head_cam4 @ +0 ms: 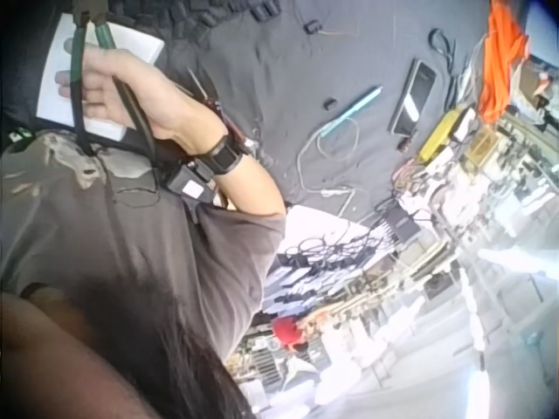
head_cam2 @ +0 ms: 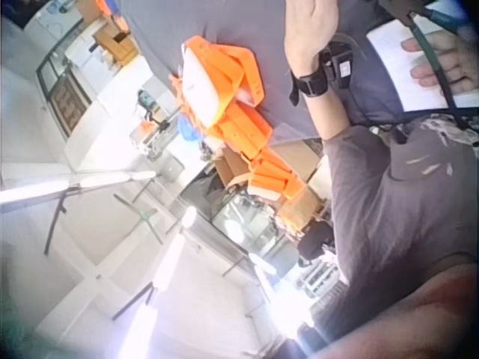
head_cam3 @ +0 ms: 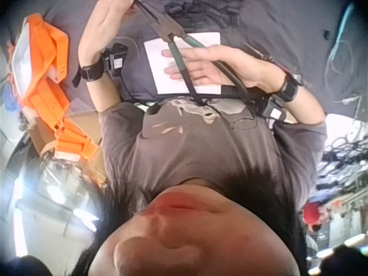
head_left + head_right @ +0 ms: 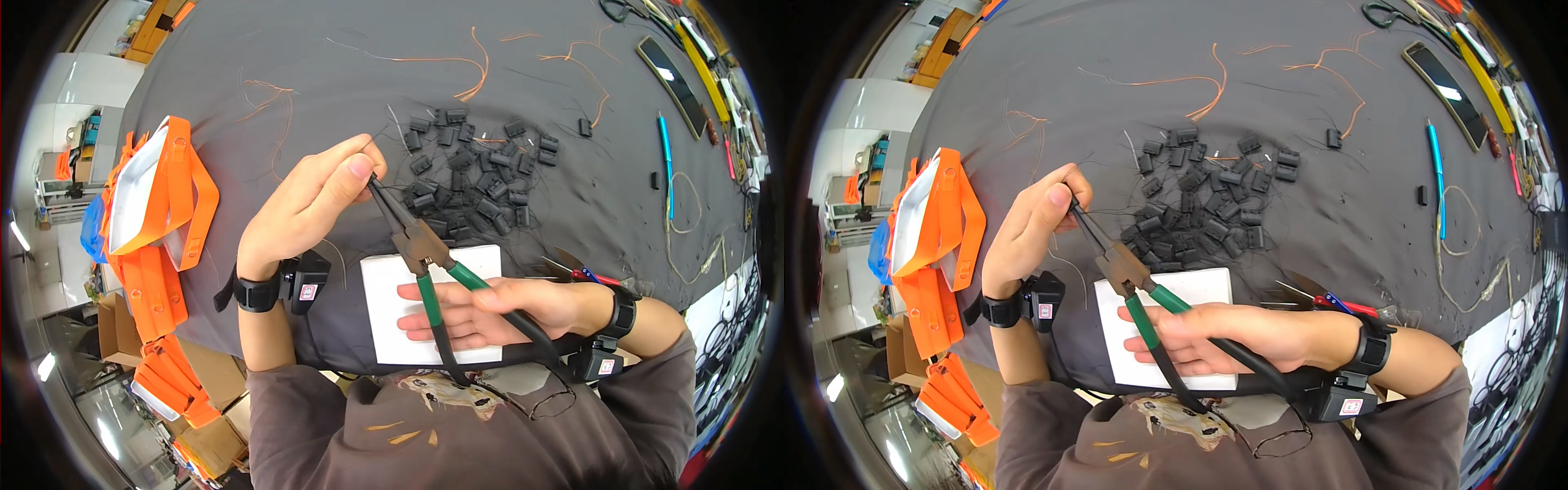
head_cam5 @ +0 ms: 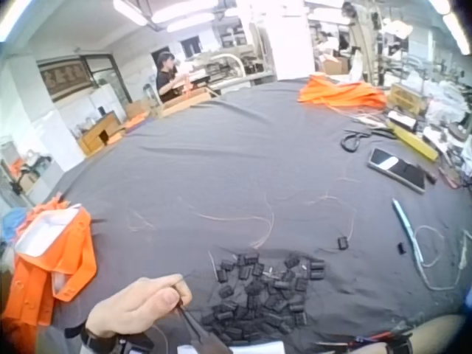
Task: Using pliers to bend and fix small metal wires on black rectangular components over a white backing board.
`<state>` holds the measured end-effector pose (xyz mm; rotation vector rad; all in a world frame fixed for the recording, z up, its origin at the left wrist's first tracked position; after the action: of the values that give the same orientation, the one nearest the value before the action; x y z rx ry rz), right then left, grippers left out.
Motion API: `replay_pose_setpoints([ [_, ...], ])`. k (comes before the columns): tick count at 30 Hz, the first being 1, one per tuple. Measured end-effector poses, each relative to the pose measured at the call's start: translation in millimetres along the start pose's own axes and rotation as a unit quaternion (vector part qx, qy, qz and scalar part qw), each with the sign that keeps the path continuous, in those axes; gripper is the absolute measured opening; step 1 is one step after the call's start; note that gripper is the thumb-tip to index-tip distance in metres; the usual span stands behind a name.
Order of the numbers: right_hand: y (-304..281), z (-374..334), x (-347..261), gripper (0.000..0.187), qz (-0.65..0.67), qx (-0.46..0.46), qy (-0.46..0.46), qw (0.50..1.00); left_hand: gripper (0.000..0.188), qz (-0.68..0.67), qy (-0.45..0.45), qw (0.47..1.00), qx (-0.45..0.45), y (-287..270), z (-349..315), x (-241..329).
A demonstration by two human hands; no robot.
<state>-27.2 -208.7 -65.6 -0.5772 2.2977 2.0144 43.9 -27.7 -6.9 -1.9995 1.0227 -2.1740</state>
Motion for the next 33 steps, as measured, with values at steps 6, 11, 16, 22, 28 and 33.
replay_pose_setpoints([
  [6, 3.8, -0.6, -2.7, 0.05, -0.093, 0.024, -0.006, 0.995, 0.037, -0.023, -0.022, 0.999, -0.019, -5.7, -5.3, 5.0],
  [11, 7.1, 4.3, 1.1, 0.035, -0.101, 0.042, -0.073, 0.991, 0.037, -0.052, -0.05, 0.996, -0.052, -3.0, 1.7, 5.8],
  [16, 4.6, 6.2, 6.7, 0.032, -0.104, 0.045, -0.087, 0.99, 0.04, -0.046, 0.009, 0.998, -0.034, 0.5, 4.6, 3.9],
  [22, 2.4, 6.7, 12.2, 0.03, -0.125, 0.04, -0.104, 0.986, 0.033, -0.042, 0.077, 0.996, -0.019, 2.1, 5.8, 5.9],
  [28, -0.5, 4.8, 3.6, 0.033, -0.114, 0.05, -0.107, 0.986, 0.032, -0.227, -0.04, 0.961, 0.153, 16.9, 2.1, -13.3],
  [33, -3.0, 2.8, 3.0, 0.036, -0.107, 0.036, -0.082, 0.99, 0.031, -0.455, -0.093, 0.869, 0.172, 28.3, -4.6, -12.4],
])
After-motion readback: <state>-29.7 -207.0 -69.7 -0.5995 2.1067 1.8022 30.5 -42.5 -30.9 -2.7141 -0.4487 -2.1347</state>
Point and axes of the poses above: each hand's wrist, its own z-axis towards the middle knuckle, its own y-axis out of the palm, x = y × z, the point moved 5 cm from there along z, towards the middle knuckle, and after that the axes turned 9 degrees about y, right-handed, at the moved point
